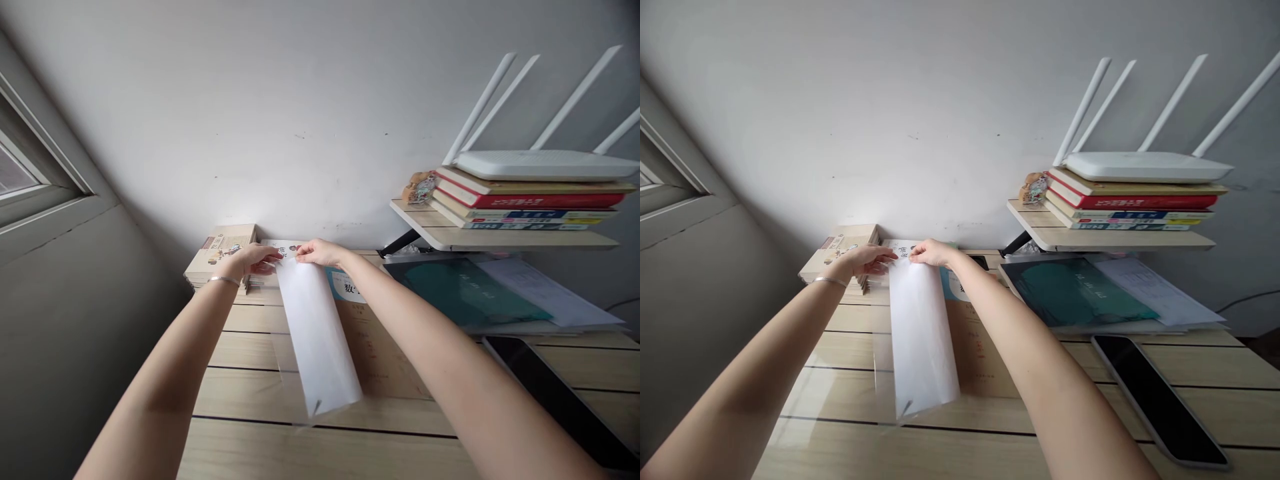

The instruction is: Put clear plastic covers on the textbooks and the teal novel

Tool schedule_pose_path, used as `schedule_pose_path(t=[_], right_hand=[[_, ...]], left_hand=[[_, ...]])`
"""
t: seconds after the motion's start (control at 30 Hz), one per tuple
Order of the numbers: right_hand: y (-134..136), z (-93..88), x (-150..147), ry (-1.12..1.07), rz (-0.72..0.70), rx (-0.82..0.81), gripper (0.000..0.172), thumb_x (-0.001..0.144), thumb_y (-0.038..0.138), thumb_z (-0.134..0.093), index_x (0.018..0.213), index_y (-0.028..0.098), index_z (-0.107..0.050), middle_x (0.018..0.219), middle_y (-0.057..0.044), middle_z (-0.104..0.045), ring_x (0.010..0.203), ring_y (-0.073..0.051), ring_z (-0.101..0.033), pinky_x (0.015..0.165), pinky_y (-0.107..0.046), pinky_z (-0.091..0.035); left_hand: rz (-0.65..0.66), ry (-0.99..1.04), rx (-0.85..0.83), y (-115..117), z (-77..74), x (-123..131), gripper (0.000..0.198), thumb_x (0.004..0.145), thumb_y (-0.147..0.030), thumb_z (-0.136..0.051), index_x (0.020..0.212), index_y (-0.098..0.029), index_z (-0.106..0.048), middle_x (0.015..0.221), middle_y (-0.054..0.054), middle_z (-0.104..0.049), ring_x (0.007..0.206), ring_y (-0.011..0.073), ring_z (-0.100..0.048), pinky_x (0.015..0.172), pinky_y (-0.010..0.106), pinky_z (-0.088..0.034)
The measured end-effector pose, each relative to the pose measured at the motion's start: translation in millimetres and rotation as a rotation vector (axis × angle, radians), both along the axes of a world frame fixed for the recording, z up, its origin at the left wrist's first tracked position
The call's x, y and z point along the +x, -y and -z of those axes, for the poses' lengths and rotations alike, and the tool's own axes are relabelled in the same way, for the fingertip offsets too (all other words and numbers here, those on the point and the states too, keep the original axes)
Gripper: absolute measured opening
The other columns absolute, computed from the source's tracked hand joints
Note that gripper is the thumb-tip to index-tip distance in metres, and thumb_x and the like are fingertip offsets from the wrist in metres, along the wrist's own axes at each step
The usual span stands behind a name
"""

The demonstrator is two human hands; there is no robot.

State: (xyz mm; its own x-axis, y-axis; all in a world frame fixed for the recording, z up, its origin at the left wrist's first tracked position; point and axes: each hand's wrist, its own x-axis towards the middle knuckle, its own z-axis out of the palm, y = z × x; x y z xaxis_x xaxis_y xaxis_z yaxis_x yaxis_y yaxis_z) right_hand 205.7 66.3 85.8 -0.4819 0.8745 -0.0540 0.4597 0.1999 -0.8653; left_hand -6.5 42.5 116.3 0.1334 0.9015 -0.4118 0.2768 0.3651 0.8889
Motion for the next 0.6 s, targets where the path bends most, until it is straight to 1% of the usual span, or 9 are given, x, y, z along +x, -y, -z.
schedule_pose_path(t=[0.1, 0.2, 0.3, 0.43, 0.53, 0.6], right_hand=[[3.0, -4.0, -5.0, 0.03, -0.019, 0.03, 0.022, 0.064, 0.037, -0.075, 0.073, 0.017, -0.071, 0.095, -0.006, -0.07, 0.109, -0.026, -0.058, 0.099, -0.039, -0.035], [4.5, -6.6, -8.0, 0.05, -0.047, 0.04, 0.022, 0.065, 0.037, -0.074, 0.073, 0.017, -0.071, 0.095, -0.006, -0.07, 0.104, -0.025, -0.059, 0.096, -0.038, -0.037], [4.2, -6.7, -8.6, 0.072, -0.084, 0.053, 0.019, 0.065, 0.034, -0.073, 0.072, 0.017, -0.072, 0.094, -0.007, -0.07, 0.105, -0.025, -0.059, 0.096, -0.037, -0.037], [4.0, -5.6, -8.7, 0.105, -0.093, 0.063, 0.018, 0.064, 0.033, -0.073, 0.072, 0.017, -0.073, 0.09, -0.007, -0.071, 0.105, -0.026, -0.059, 0.094, -0.035, -0.039], [5.8, -5.0, -12.4, 0.154, -0.095, 0.086, 0.019, 0.066, 0.033, -0.07, 0.075, 0.017, -0.072, 0.088, -0.005, -0.071, 0.099, -0.025, -0.061, 0.088, -0.033, -0.042], [7.3, -4.0, -16.3, 0.199, -0.093, 0.118, 0.017, 0.068, 0.032, -0.068, 0.075, 0.017, -0.071, 0.087, -0.004, -0.07, 0.094, -0.023, -0.061, 0.082, -0.031, -0.043]], left_hand=[[0.139, -0.113, -0.046, -10.4, -11.0, 1.4, 0.014, 0.062, -0.019, -0.076, 0.071, -0.012, -0.068, 0.066, 0.002, -0.065, 0.048, 0.0077, -0.055, 0.055, 0.022, -0.052], [0.224, -0.16, -0.094, -15.2, -13.8, 6.7, 0.014, 0.059, -0.016, -0.077, 0.068, -0.012, -0.066, 0.062, 0.001, -0.063, 0.05, 0.0086, -0.055, 0.052, 0.021, -0.049], [0.292, -0.175, -0.156, -18.0, -9.1, 10.8, 0.015, 0.058, -0.016, -0.078, 0.064, -0.013, -0.064, 0.057, 0.0, -0.06, 0.051, 0.0097, -0.055, 0.051, 0.021, -0.048], [0.298, -0.187, -0.202, -22.5, 2.1, 15.1, 0.015, 0.059, -0.018, -0.076, 0.061, -0.015, -0.061, 0.058, 0.0, -0.061, 0.052, 0.0093, -0.054, 0.051, 0.02, -0.046], [0.298, -0.187, -0.205, -24.3, 8.9, 19.6, 0.012, 0.061, -0.017, -0.072, 0.061, -0.016, -0.06, 0.06, 0.0, -0.062, 0.055, 0.0096, -0.055, 0.054, 0.02, -0.046], [0.297, -0.199, -0.192, -24.3, 11.3, 22.0, 0.013, 0.061, -0.015, -0.07, 0.058, -0.016, -0.057, 0.056, -0.001, -0.059, 0.053, 0.0087, -0.053, 0.054, 0.019, -0.045]])
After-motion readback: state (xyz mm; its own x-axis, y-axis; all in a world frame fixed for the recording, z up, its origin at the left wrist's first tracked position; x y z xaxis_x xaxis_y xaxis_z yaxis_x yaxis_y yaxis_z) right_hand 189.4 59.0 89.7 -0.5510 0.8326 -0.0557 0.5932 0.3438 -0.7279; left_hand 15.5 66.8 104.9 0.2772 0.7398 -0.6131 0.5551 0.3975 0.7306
